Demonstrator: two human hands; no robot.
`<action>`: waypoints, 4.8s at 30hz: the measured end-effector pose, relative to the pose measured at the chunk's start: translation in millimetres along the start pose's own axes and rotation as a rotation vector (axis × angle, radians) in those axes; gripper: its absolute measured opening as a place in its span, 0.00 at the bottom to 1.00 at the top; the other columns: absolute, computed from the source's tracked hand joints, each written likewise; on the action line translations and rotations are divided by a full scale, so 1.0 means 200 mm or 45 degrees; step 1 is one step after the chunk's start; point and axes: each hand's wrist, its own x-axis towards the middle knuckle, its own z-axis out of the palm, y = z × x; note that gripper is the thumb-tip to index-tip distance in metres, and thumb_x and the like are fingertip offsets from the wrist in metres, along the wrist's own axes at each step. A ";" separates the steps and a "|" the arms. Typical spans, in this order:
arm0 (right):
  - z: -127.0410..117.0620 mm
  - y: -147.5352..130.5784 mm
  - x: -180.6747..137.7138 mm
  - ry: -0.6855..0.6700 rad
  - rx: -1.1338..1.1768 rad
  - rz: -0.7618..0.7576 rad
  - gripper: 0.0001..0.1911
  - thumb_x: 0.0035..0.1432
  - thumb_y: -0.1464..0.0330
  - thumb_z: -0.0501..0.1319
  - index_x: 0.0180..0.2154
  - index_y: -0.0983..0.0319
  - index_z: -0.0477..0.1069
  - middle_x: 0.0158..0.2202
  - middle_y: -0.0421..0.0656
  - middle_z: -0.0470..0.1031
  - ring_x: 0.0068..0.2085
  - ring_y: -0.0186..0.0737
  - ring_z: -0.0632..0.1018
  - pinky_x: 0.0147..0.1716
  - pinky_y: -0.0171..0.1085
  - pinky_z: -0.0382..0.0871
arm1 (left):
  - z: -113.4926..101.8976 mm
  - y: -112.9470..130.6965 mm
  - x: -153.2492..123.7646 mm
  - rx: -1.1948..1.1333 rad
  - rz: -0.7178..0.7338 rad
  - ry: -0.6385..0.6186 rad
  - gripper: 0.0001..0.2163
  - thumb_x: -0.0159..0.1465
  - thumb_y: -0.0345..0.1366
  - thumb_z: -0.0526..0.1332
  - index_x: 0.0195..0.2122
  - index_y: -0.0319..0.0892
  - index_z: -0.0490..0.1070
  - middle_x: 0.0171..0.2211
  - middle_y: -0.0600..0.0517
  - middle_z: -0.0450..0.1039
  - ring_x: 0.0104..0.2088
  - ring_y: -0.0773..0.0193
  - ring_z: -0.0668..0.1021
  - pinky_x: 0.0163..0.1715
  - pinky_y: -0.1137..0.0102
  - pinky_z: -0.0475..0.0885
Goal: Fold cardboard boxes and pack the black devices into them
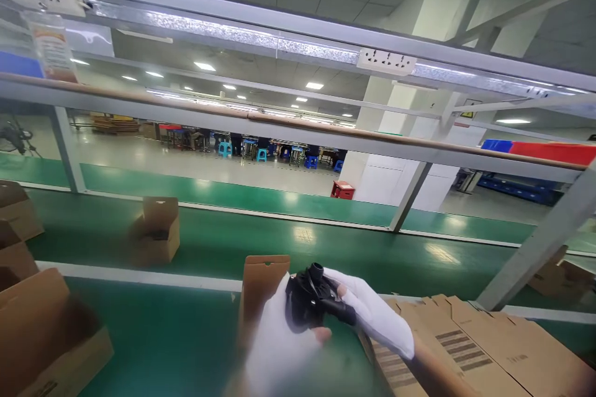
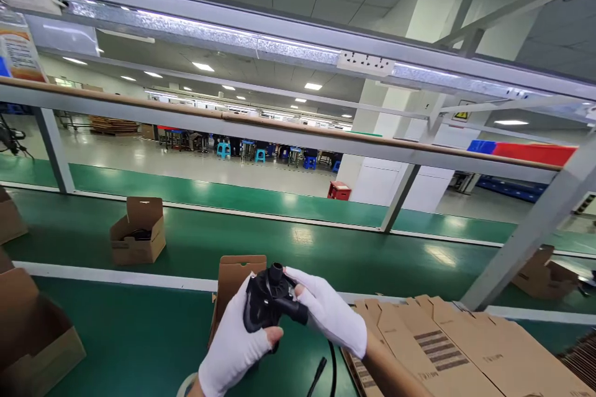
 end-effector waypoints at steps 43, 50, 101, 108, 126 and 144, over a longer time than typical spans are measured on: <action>0.74 0.30 0.52 -1.320 -1.151 0.037 0.12 0.49 0.71 0.57 0.33 0.70 0.77 0.32 0.55 0.78 0.33 0.51 0.78 0.32 0.40 0.66 | -0.42 -0.80 -0.25 0.690 0.099 0.402 0.25 0.65 0.39 0.43 0.61 0.35 0.55 0.61 0.40 0.59 0.61 0.55 0.63 0.62 0.57 0.57; 0.53 0.13 0.29 -0.821 -1.133 0.116 0.17 0.60 0.63 0.51 0.44 0.65 0.71 0.37 0.52 0.76 0.34 0.48 0.76 0.29 0.39 0.63 | -0.44 -0.75 -0.31 0.709 0.012 0.391 0.22 0.67 0.37 0.43 0.62 0.41 0.55 0.61 0.44 0.59 0.62 0.57 0.61 0.61 0.58 0.58; 0.76 0.24 0.23 -0.509 -1.553 0.238 0.12 0.53 0.83 0.52 0.36 0.68 0.71 0.30 0.52 0.75 0.30 0.50 0.79 0.25 0.39 0.70 | -0.32 -0.39 -0.40 1.699 -0.077 -0.392 0.23 0.61 0.28 0.48 0.57 0.49 0.59 0.54 0.47 0.68 0.51 0.53 0.72 0.49 0.62 0.72; 0.59 0.20 0.12 -0.672 -1.579 -0.012 0.13 0.52 0.78 0.55 0.40 0.62 0.70 0.31 0.47 0.75 0.30 0.50 0.78 0.25 0.41 0.70 | -0.34 -0.46 -0.44 1.776 -0.008 -0.378 0.09 0.63 0.29 0.50 0.38 0.45 0.68 0.36 0.48 0.71 0.36 0.58 0.74 0.34 0.67 0.74; 0.44 0.13 0.18 -0.989 -1.290 0.014 0.09 0.54 0.67 0.58 0.34 0.57 0.78 0.30 0.43 0.78 0.33 0.45 0.79 0.27 0.36 0.65 | -0.35 -0.45 -0.45 1.892 -0.031 -0.448 0.08 0.63 0.28 0.49 0.38 0.44 0.65 0.33 0.49 0.69 0.33 0.59 0.72 0.31 0.68 0.71; 0.23 0.19 0.03 -0.464 -1.227 -0.158 0.10 0.57 0.71 0.54 0.40 0.56 0.71 0.34 0.41 0.75 0.34 0.43 0.76 0.31 0.38 0.67 | -0.32 -0.45 -0.20 2.047 -0.253 -0.363 0.11 0.63 0.25 0.48 0.39 0.43 0.68 0.33 0.48 0.71 0.33 0.57 0.75 0.31 0.65 0.72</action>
